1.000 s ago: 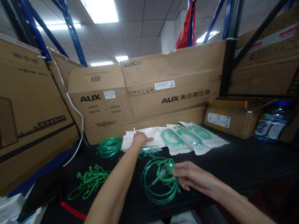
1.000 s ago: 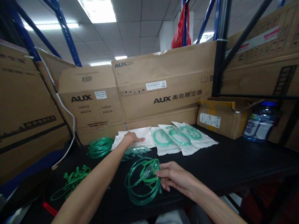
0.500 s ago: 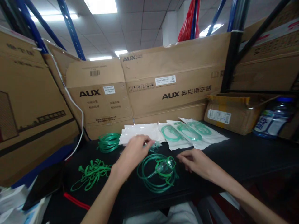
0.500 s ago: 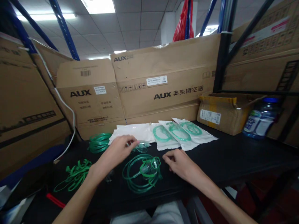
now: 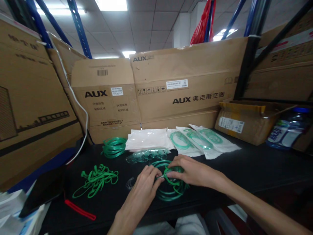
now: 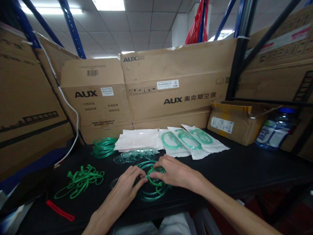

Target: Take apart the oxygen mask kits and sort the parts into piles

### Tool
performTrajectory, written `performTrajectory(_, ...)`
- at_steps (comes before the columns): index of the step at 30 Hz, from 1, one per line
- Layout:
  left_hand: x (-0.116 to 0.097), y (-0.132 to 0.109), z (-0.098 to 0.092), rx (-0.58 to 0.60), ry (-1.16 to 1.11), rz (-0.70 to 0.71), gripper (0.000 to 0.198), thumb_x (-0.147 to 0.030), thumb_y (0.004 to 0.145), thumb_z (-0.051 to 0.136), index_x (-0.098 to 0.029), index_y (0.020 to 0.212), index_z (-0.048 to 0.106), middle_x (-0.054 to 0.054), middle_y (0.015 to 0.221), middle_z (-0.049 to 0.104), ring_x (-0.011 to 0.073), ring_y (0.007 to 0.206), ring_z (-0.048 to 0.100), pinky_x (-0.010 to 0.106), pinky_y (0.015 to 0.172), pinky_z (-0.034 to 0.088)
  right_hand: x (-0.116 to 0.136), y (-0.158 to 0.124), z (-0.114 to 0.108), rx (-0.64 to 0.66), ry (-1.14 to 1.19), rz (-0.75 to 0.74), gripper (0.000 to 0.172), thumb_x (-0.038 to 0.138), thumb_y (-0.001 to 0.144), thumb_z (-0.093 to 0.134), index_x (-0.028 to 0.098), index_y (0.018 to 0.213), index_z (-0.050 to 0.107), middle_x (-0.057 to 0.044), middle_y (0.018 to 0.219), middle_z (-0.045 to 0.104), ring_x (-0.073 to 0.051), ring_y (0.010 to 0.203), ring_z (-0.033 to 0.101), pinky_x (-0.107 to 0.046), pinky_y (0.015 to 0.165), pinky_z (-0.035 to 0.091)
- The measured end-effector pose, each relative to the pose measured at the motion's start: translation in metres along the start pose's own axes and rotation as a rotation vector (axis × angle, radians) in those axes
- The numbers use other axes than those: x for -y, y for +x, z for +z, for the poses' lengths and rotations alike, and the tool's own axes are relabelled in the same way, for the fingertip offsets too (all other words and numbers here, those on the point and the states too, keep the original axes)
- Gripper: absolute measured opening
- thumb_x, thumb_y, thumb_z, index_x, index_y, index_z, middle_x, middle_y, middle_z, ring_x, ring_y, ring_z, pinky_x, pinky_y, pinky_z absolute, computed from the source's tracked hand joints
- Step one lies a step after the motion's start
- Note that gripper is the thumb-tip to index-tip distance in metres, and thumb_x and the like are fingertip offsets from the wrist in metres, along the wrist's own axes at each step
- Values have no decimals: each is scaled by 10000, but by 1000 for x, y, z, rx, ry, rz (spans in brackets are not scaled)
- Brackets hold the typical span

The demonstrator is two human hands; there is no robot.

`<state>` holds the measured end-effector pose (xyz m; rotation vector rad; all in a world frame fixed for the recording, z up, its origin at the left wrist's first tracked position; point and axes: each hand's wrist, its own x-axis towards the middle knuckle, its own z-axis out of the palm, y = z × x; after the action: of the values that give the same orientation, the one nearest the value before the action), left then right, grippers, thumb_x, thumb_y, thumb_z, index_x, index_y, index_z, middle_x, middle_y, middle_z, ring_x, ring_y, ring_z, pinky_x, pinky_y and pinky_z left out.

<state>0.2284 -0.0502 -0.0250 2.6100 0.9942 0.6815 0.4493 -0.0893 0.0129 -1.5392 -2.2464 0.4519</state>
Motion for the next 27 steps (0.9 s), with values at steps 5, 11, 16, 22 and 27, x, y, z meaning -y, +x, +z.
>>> performTrajectory(5, -2, 0, 0, -87, 43, 56, 57, -179, 982, 543, -220, 979, 583, 21, 986, 640, 219, 952, 605, 368, 862, 492, -2, 13, -10, 101, 254, 4, 355, 515, 832, 699, 172, 919, 698, -15, 787, 668, -176, 743, 600, -257, 652, 443)
performTrajectory(11, -7, 4, 0, -173, 156, 178, 142, -128, 992, 496, -223, 1076, 562, 24, 1024, 636, 216, 956, 607, 395, 904, 501, 0, 23, -12, 193, 561, 157, 195, 351, 822, 625, 182, 909, 580, 5, 723, 669, -117, 538, 581, -208, 486, 450)
performTrajectory(16, -14, 5, 1, -175, 294, 183, 159, -130, 997, 469, -187, 1087, 586, 58, 1025, 635, 241, 958, 594, 437, 918, 505, 10, 20, -18, 321, 706, 288, 178, 285, 817, 547, 162, 725, 639, 4, 629, 639, -89, 430, 539, -188, 423, 423)
performTrajectory(22, -12, 7, 4, -173, 255, 195, 229, -46, 954, 490, -169, 1093, 624, 60, 958, 657, 247, 888, 580, 418, 818, 526, 9, 10, -16, 128, 398, 149, 234, 337, 863, 562, 163, 799, 705, 5, 652, 649, -133, 528, 576, -217, 483, 428)
performTrajectory(27, -17, 8, 3, -199, 104, 233, 218, -37, 953, 499, -175, 978, 665, 32, 852, 666, 206, 799, 591, 347, 763, 523, 5, -8, -19, -14, -7, -236, 263, 304, 961, 531, 163, 1071, 723, -76, 927, 723, -204, 849, 654, -290, 795, 473)
